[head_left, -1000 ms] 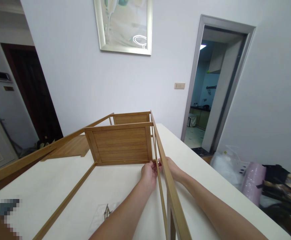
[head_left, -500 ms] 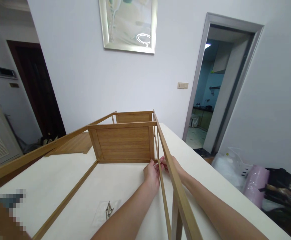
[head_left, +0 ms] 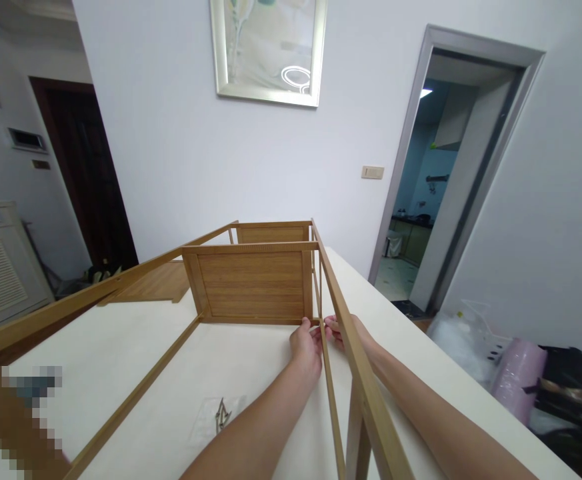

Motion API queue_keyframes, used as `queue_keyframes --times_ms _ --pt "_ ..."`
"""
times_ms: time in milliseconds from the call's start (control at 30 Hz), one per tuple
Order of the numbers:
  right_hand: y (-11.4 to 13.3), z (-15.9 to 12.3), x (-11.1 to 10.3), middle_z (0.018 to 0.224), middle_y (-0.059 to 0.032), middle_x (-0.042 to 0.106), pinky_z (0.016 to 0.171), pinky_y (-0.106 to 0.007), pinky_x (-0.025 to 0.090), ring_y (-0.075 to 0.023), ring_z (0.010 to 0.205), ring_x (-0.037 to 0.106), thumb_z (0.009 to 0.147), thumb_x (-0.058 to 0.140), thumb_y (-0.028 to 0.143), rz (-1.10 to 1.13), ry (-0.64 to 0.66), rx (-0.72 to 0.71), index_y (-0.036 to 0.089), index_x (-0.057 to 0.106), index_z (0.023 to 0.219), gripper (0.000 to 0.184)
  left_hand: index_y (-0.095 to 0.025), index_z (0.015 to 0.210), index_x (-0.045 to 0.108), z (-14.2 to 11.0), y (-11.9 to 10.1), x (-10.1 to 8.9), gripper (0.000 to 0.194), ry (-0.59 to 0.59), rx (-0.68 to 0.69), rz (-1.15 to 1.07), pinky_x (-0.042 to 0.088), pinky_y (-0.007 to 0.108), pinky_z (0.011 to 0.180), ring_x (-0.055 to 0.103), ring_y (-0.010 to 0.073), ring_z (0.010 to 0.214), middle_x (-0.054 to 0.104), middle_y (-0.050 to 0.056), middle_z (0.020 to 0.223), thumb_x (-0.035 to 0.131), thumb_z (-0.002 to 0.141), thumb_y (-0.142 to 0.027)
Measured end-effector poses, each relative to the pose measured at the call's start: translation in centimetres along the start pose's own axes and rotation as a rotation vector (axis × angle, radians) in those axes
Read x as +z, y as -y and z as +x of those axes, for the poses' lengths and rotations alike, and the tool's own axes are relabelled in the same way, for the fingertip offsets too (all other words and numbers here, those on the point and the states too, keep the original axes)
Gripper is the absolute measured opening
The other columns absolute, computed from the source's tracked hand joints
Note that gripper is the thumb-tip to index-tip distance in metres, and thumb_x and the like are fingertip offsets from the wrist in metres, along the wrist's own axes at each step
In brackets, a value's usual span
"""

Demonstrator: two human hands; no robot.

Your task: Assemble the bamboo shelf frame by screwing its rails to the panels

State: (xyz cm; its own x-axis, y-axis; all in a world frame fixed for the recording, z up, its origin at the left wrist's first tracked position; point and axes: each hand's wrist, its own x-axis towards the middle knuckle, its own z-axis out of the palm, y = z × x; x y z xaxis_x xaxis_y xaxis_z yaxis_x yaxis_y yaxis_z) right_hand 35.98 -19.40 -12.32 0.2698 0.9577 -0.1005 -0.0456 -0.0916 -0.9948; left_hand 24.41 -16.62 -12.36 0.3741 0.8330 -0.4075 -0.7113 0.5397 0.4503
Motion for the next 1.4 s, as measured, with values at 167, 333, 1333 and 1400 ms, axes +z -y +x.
queue_keyframes --times_ms 167,333,1333,1400 --pt "-0.5 0.5 0.1 0.043 0.0107 0.035 0.035 -0.020 0.014 -0.0040 0.036 0.023 0.067 0.074 0.052 -0.047 -0.006 -0.017 0.020 0.051 0.066 0.039 -0.016 0.078 0.051 -0.3 -0.1 0.2 0.017 -0.005 0.014 -0.017 0.058 0.023 0.060 0.066 0.0139 0.055 0.065 0.008 0.064 0.050 0.095 -0.018" --pt "-1.2 1.1 0.6 0.041 0.0080 0.039 0.036 -0.022 0.020 -0.0062 0.035 0.028 0.077 0.061 0.063 -0.122 -0.023 -0.062 0.021 0.049 0.059 0.047 -0.014 0.079 0.054 -0.7 -0.3 0.3 0.015 0.002 0.012 -0.013 0.056 0.021 0.055 0.064 0.0139 0.051 0.065 0.008 0.063 0.051 0.093 -0.016" --pt "-0.2 0.3 -0.1 0.050 0.0061 0.052 0.037 -0.022 0.020 -0.0075 0.036 0.030 0.076 0.063 0.047 -0.265 -0.030 -0.134 0.021 0.057 0.078 0.027 -0.014 0.080 0.055 0.0 0.1 0.0 0.014 -0.020 0.020 -0.001 0.059 0.027 0.062 0.065 0.0148 0.054 0.063 0.006 0.062 0.053 0.093 -0.019" --pt "-0.4 0.6 -0.1 0.051 0.0050 0.054 0.039 -0.022 0.022 -0.0081 0.038 0.033 0.077 0.060 0.045 -0.283 -0.032 -0.161 0.021 0.056 0.075 0.024 -0.013 0.080 0.056 0.0 0.0 0.0 0.015 -0.028 0.007 0.008 0.058 0.027 0.062 0.065 0.0152 0.054 0.063 0.007 0.062 0.053 0.093 -0.020"
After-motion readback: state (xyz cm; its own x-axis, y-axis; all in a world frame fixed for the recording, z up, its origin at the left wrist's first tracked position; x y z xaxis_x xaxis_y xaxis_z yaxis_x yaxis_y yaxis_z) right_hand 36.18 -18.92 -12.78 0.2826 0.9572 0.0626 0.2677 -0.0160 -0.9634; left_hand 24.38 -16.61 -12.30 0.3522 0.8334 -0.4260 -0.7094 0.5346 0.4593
